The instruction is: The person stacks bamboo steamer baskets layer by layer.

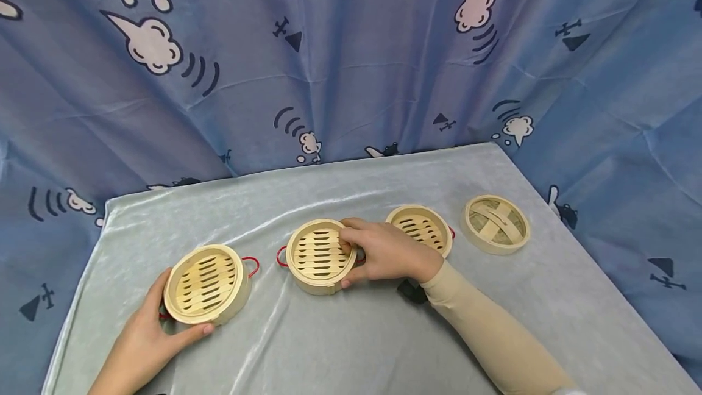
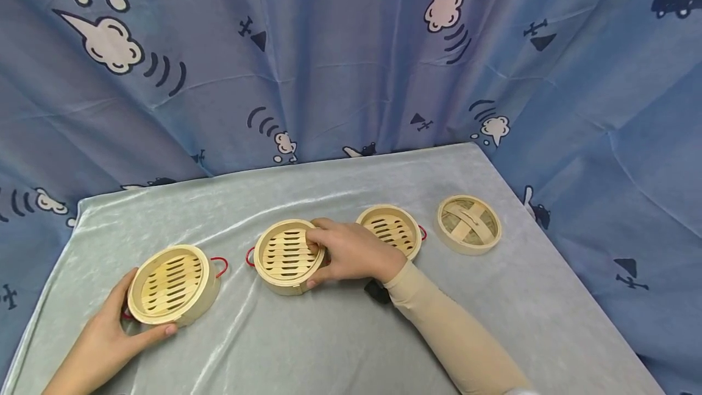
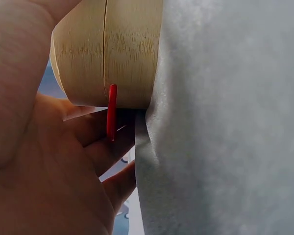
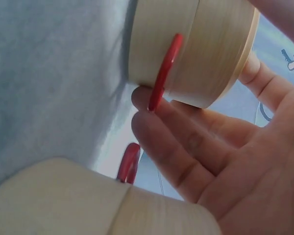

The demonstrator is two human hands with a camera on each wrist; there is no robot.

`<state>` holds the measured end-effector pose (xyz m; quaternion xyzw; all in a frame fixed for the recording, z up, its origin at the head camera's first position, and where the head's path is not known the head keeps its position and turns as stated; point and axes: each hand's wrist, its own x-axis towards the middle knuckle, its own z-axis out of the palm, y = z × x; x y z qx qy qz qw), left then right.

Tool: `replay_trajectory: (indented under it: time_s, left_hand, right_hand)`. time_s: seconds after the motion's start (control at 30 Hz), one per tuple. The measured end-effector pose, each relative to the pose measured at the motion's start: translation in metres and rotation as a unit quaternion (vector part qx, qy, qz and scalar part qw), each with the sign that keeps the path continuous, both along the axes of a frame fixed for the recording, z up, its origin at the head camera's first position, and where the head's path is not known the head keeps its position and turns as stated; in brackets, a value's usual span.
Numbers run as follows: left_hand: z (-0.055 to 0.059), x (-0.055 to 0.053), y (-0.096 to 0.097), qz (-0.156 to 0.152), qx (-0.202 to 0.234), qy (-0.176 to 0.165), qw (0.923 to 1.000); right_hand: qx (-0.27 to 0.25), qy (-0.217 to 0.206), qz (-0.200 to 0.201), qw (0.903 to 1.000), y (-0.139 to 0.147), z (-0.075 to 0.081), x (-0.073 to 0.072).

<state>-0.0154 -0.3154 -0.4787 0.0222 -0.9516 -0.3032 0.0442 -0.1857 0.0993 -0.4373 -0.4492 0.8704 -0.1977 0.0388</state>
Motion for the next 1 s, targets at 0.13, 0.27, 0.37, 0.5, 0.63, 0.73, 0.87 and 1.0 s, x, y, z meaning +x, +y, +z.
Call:
replay_trajectory:
  time_s: [0.13, 0.27, 0.37, 0.5, 0.63, 0.73, 0.87, 1.0]
  left_hand:
    - [-0.001, -0.001, -0.001, -0.006, 0.003, -0.005, 1.0000]
    - [-0.002, -0.002, 0.000, -0.011, 0.012, -0.011, 0.9998]
    - [0.000, 0.000, 0.001, -0.012, 0.015, -0.013, 0.9997]
    - [0.003, 0.001, 0.001, -0.010, 0.017, -0.015, 0.9997]
    - [0.006, -0.001, 0.001, -0.009, 0.016, -0.016, 0.9997]
    - [0.005, 0.000, 0.001, -0.004, 0.010, -0.017, 0.9998]
    - [0.004, 0.000, 0.000, 0.001, 0.003, -0.021, 0.9998]
    - [0.004, 0.000, -0.001, 0.002, 0.001, -0.026, 0.9997]
  right_hand:
    - [-0.001, 0.007, 0.003, 1.0000, 0.000, 0.000, 0.000]
    - [-0.003, 0.008, 0.002, 1.0000, 0.000, -0.002, 0.001]
    - [-0.010, 0.007, 0.005, 0.9999, -0.001, -0.003, 0.000]
    - [-0.021, 0.010, 0.012, 0.9997, -0.002, -0.003, -0.001]
    - [-0.024, 0.019, 0.016, 0.9994, -0.004, -0.001, -0.001]
    - [-0.027, 0.024, 0.018, 0.9992, -0.006, 0.002, 0.000]
    - [-0.036, 0.035, 0.016, 0.9986, -0.007, 0.006, 0.002]
    - [-0.049, 0.052, 0.011, 0.9974, -0.009, 0.009, 0.005]
